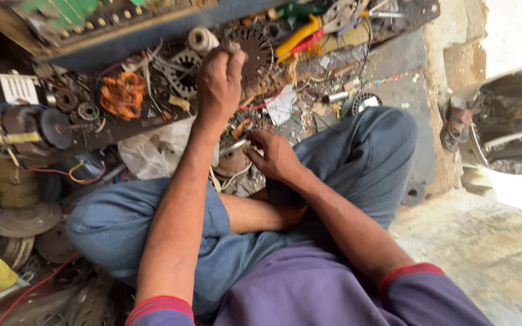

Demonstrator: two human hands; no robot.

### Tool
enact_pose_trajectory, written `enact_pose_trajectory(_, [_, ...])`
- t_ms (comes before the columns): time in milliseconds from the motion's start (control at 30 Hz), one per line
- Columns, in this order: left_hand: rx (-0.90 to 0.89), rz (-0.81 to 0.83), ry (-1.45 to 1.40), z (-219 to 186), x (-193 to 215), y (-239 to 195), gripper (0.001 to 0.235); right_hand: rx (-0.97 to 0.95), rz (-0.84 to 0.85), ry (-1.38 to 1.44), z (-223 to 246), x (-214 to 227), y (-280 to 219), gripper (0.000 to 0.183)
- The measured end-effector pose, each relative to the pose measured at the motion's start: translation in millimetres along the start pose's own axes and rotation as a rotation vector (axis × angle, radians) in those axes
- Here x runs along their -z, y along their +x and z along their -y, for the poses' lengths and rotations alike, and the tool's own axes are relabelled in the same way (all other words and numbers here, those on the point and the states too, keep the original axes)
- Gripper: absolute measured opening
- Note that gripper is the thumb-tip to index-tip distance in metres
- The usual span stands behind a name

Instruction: The person repairs a ceiling fan motor by hand and using pliers, stripping insulation from wires, and winding copper wire onto a spool.

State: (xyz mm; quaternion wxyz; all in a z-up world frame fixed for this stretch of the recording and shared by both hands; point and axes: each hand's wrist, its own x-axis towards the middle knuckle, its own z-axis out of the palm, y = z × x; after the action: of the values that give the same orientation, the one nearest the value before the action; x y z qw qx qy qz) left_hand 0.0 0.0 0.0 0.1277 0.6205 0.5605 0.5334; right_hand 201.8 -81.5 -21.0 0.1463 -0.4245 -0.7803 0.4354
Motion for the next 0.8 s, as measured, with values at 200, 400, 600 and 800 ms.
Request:
enact_pose_trajectory(200, [0.339,-0.049,-0.408,-20,17,5,0.035,-0.049,-0.152,0.41,24,15,5,0.048])
enact_pose_trajectory(400, [0.412,0.002,-0.698,-15,28,-7,0.041,-0.29,0.078,1.447,32,44,7,0.09])
enact_pose_trajectory(600, [0.352,0.184,-0.67,-63,51,2,0.04,-0.048,0.156,1.705,73,43,29,0.096])
enact_pose_trajectory(800, [0.163,0.251,-0.164,-108,87,0,0.021,-0.046,0.253,1.99,65,28,17,0.098])
